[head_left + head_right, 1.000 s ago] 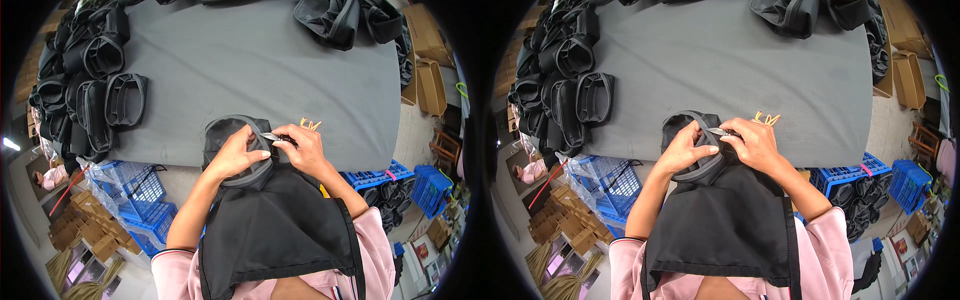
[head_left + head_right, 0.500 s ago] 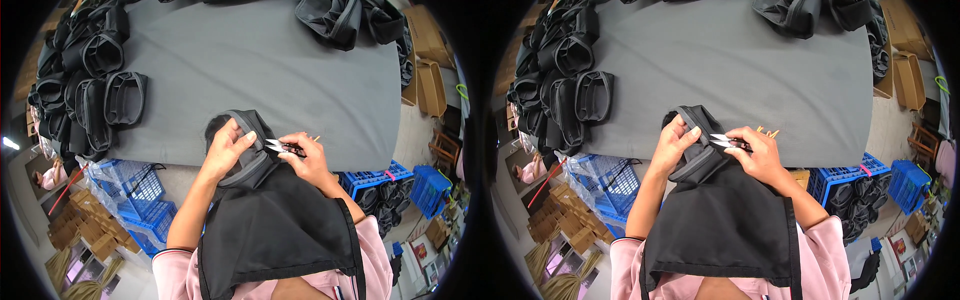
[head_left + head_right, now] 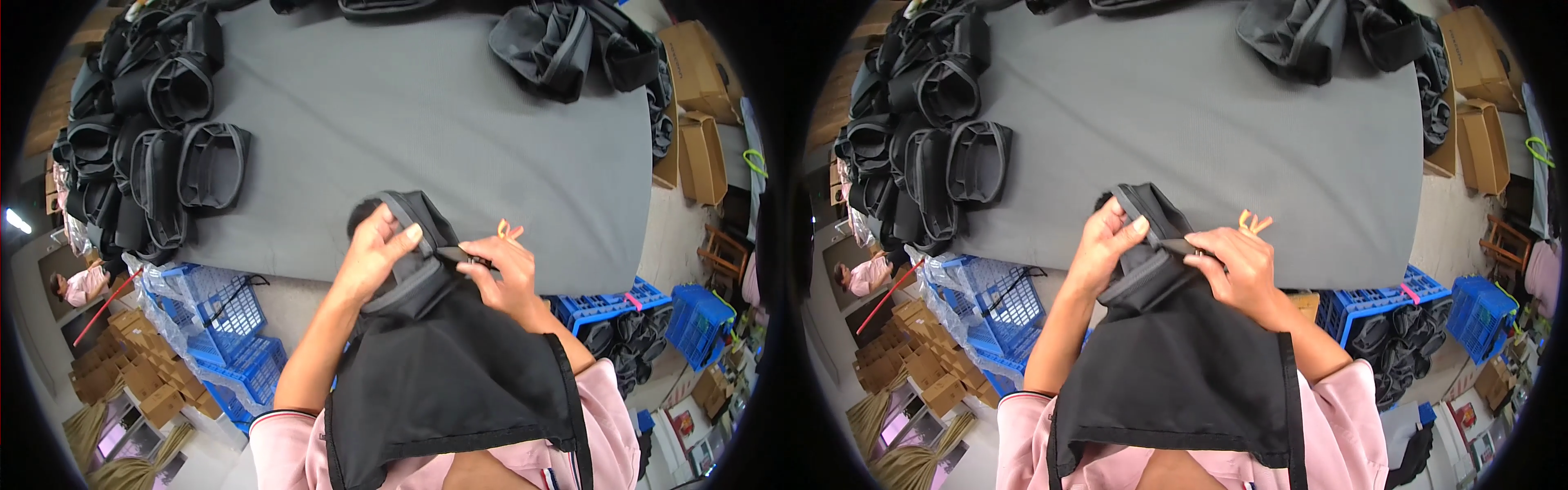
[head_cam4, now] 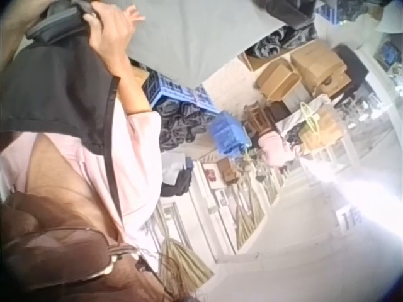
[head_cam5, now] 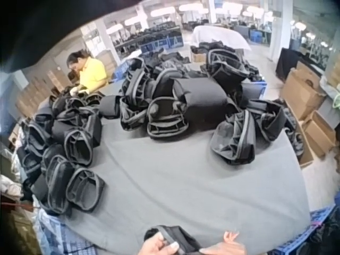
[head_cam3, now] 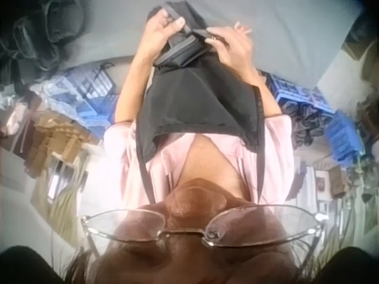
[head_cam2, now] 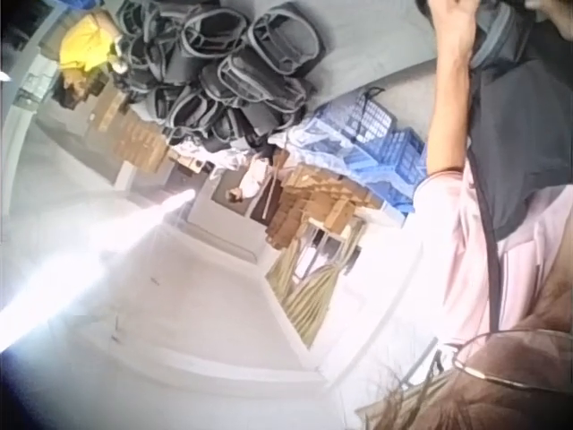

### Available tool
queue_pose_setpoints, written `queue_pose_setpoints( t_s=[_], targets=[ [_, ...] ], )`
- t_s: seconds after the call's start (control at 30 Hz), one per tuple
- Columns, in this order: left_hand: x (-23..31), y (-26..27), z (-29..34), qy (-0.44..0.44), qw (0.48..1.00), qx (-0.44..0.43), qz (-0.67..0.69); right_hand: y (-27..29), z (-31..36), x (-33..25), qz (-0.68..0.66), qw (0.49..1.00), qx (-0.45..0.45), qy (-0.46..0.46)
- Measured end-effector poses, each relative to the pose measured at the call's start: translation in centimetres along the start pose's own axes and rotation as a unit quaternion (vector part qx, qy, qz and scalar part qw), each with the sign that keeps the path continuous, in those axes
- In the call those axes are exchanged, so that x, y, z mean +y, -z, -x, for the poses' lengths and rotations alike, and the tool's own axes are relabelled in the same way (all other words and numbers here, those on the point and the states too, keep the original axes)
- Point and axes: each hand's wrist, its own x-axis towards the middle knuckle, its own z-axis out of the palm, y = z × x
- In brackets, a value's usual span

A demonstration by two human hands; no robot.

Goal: The recorder uses small thread snippers to remove excess threads from black fabric bags at a factory production table.

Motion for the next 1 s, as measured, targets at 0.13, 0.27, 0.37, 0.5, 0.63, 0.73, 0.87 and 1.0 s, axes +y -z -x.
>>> queue_pose_setpoints(
  t_s=[0.13, 0.27, 0.37, 0.5, 0.63, 0.73, 0.87, 1.0],
  targets=[
    [3.2, -0.2, 2.2, 0.018, 0.998, -0.055, -0.009, 1.7, -2.0, -2.1, -0.030, 0.999, -0.007, 0.040],
    [0.8, 2.6, 2.6, -0.018, 0.965, -0.123, 0.231, 2.7, -0.9, -4.0, -0.112, 0.993, 0.015, -0.038],
    [-1.4, 2.5, 0.2, 0.054, 0.936, -0.013, 0.348, 0.6, -0.7, -1.5, -0.215, 0.936, 0.040, -0.275],
    [4.0, 4.7, 0.1, -0.047, 0.965, 0.109, 0.233, 0.8, -2.4, -3.2, -0.285, 0.902, 0.051, -0.321],
    [15.3, 11.5, 0.4, -0.371, 0.909, 0.189, 0.021, -1.6, -3.1, 0.2, -0.213, 0.931, 0.053, -0.292],
    [24.6, 15.7, 1.9, -0.382, 0.843, 0.327, -0.191, -2.0, -4.6, -0.4, -0.158, 0.954, -0.067, -0.247],
    [27.5, 26.4, -0.3, -0.296, 0.725, 0.542, -0.306, -4.1, -8.5, -0.9, -0.156, 0.950, -0.119, -0.244],
    [27.8, 27.4, -6.2, -0.374, 0.589, 0.482, -0.529, -5.1, -12.2, 0.2, -0.246, 0.918, -0.104, -0.293]
  ],
)
